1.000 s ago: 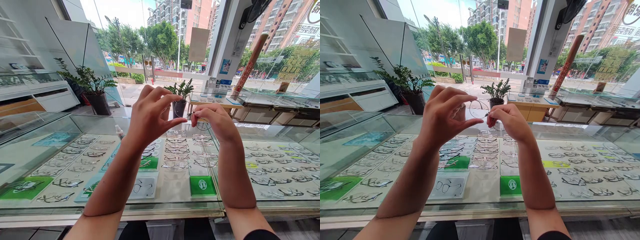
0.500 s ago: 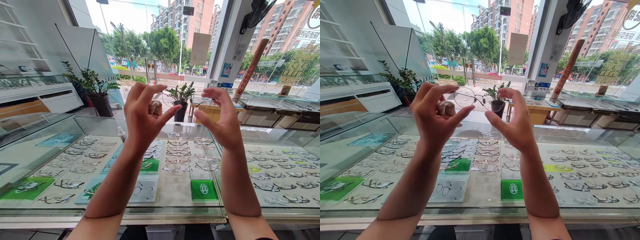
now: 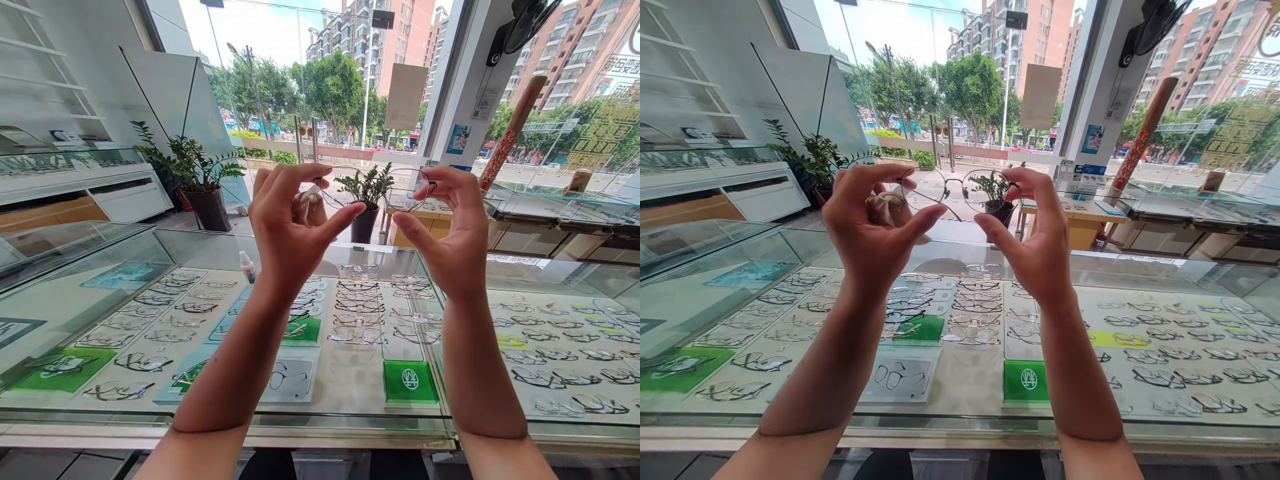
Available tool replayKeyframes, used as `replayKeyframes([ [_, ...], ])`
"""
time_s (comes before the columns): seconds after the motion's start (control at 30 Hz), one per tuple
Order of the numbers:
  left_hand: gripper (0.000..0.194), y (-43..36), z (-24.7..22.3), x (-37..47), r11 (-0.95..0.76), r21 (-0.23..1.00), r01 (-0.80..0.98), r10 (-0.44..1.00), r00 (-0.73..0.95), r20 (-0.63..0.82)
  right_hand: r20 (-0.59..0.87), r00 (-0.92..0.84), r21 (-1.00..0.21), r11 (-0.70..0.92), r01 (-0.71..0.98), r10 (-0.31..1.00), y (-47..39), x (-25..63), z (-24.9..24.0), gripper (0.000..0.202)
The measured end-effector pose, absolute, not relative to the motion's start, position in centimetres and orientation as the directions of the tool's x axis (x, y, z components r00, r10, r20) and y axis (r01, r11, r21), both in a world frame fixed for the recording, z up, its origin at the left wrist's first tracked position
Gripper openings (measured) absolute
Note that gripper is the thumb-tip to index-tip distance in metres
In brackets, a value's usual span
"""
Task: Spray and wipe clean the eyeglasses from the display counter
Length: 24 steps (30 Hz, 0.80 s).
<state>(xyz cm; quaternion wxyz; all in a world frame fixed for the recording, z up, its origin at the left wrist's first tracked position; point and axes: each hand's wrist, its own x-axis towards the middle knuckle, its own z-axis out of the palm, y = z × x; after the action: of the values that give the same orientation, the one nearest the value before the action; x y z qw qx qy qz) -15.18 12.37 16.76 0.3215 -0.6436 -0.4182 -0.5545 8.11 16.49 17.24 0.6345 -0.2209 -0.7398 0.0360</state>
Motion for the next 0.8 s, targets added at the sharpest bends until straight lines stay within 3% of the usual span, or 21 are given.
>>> replayKeyframes([
  [0.13,0.061,12.5,16.8,-15.2,-0.481,0.092,0.872,0.141,-0.026,0.990,0.925,-0.118,-0.324,0.911,0.254,0.362,16.4,8.1,17.3,0.053],
  [0.57,0.053,11.6,17.7,-15.5,-0.442,-0.014,0.897,0.133,0.081,0.988,0.925,-0.130,-0.320,0.917,0.238,0.356,16.9,8.9,17.5,0.049],
  [0.8,0.054,11.6,18.0,-15.8,-0.494,0.027,0.869,0.178,0.071,0.982,0.883,-0.162,-0.408,0.892,0.198,0.440,16.9,9.5,17.8,0.046],
])
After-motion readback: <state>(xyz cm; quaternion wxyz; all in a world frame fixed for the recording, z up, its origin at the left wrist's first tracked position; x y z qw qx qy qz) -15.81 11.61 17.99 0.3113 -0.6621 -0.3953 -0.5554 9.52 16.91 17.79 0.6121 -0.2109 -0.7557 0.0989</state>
